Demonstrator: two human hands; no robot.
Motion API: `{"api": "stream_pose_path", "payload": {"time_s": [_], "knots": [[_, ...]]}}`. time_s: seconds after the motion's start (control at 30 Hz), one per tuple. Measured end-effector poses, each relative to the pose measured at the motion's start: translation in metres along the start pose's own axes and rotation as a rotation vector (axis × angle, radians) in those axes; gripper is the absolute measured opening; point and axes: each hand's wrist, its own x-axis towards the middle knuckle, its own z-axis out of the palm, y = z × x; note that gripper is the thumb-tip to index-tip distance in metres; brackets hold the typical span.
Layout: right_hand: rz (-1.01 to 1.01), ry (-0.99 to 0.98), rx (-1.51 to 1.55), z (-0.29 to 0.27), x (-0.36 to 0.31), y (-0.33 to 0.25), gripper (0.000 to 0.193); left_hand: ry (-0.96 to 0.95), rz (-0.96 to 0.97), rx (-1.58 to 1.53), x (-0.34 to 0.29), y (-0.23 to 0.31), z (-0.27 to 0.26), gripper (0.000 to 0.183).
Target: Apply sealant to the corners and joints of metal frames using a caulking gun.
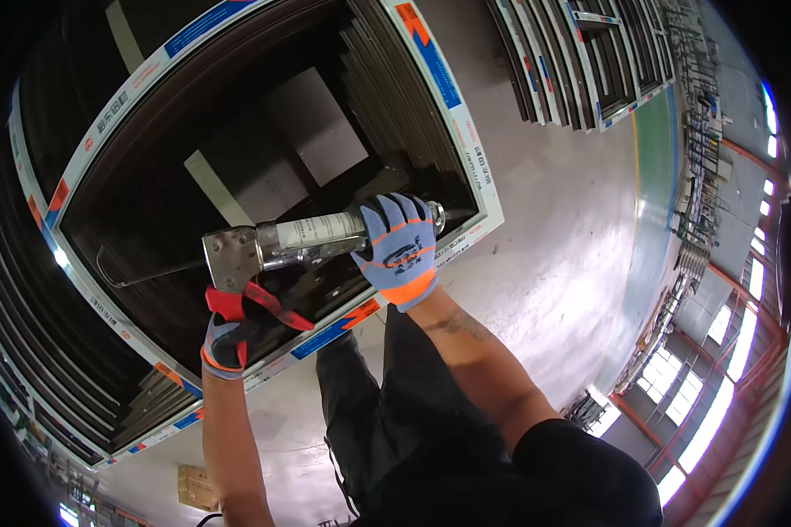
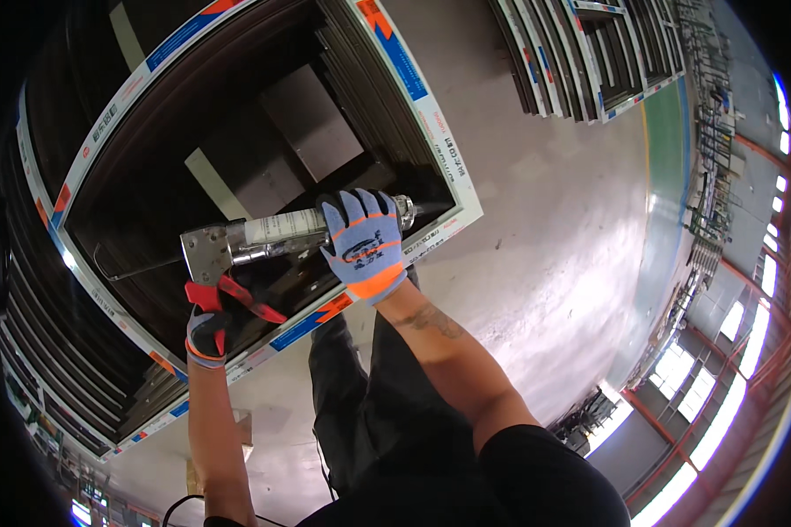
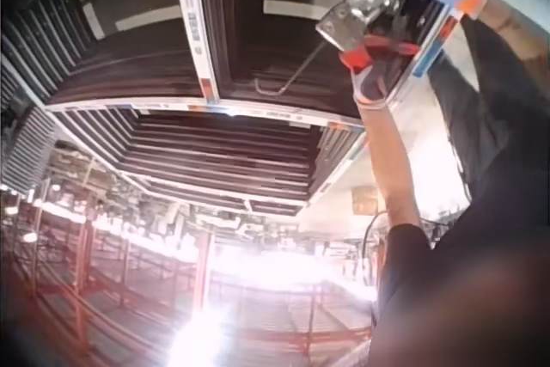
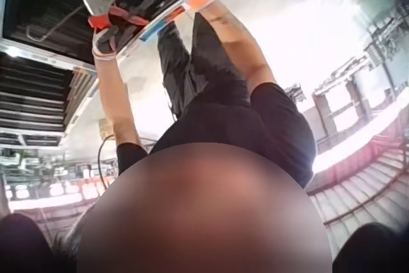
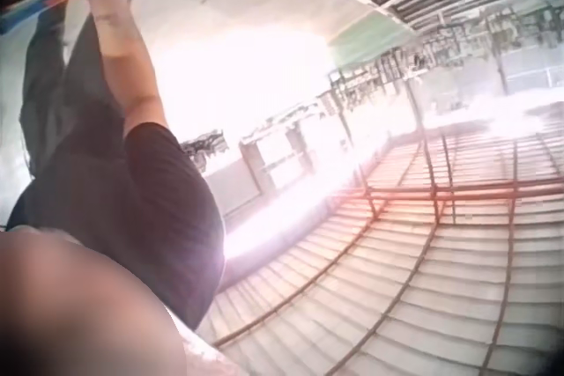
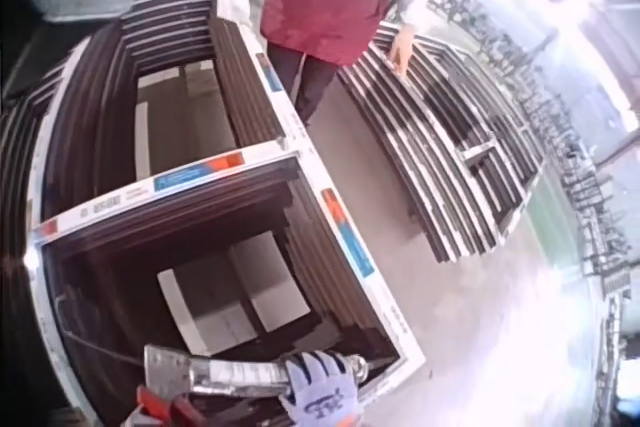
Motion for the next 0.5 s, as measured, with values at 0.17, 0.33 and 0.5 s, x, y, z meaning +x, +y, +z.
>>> {"api": "stream_pose_path", "payload": {"time_s": [0.17, 0.33, 0.5], "knots": [[0.067, -0.028, 0.005, -0.004, -0.002, 0.002, 0.063, -0.034, -0.044, 0.017, 0.008, -0.007, 0.000, 0.063], [0.107, -0.063, -0.019, -0.002, -0.002, 0.001, 0.063, 0.002, -0.036, 0.059, 0.008, -0.009, -0.011, 0.061], [0.122, -0.094, -0.006, 0.001, 0.001, -0.003, 0.063, 0.035, -0.076, 0.084, 0.005, -0.009, -0.019, 0.054]]}}
